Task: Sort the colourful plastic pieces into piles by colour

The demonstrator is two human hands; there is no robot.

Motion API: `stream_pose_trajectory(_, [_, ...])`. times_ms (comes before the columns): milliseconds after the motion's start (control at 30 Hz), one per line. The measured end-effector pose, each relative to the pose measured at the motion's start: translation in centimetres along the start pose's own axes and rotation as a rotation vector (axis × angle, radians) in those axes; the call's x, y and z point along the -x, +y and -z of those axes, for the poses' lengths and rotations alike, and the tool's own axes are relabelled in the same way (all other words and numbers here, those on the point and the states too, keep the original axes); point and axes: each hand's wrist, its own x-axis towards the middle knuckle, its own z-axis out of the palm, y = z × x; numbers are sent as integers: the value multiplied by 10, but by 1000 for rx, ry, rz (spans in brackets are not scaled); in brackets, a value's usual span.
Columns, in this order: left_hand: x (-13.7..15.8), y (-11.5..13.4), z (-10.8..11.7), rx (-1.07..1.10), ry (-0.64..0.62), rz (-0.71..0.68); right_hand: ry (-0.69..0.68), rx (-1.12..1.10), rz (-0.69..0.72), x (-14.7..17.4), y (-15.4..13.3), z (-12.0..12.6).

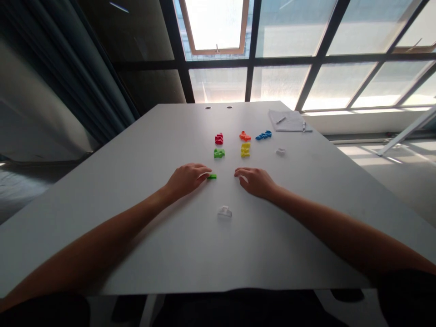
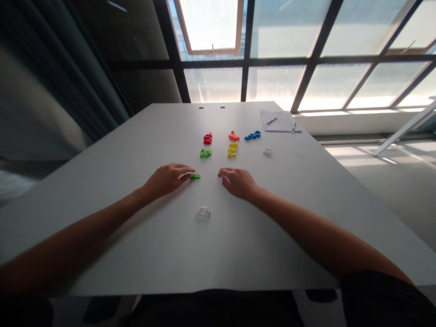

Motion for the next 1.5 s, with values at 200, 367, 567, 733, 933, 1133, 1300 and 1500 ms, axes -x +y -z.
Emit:
stream_pose_trajectory(200, [-12, -12, -9, 241, -22, 53, -19, 3, 1, 0, 0, 1])
stream_pose_trajectory(367, [-11, -9, -18, 242, 95, -7, -22, 0, -4, 0, 0, 1])
stream_pose_trajectory(567, [-19, -7, -25, 33, 121, -94, -12, -4, -1, 0, 1, 0])
stream_pose_trajectory(733, [-45, -10, -29, -70, 89, -62, -10, -3, 8, 0, 3, -1])
stream_pose_trajectory(933, [-68, -12, -38, -120, 82, -15, -6, -1, 2, 0, 2, -2])
stream_pose_trajectory(1133, [-64, -11, -43, -121, 81, -9, -5, -14, 10, 0, 1, -2])
stream_pose_trajectory(1300, [-62, -11, -43, -109, 88, -6, 1, -16, 16, 1, 3, -3])
stream_pose_trajectory(1500, [-48, 1, -32, -110, 83, -84, 28, -40, 28, 1, 5, -3])
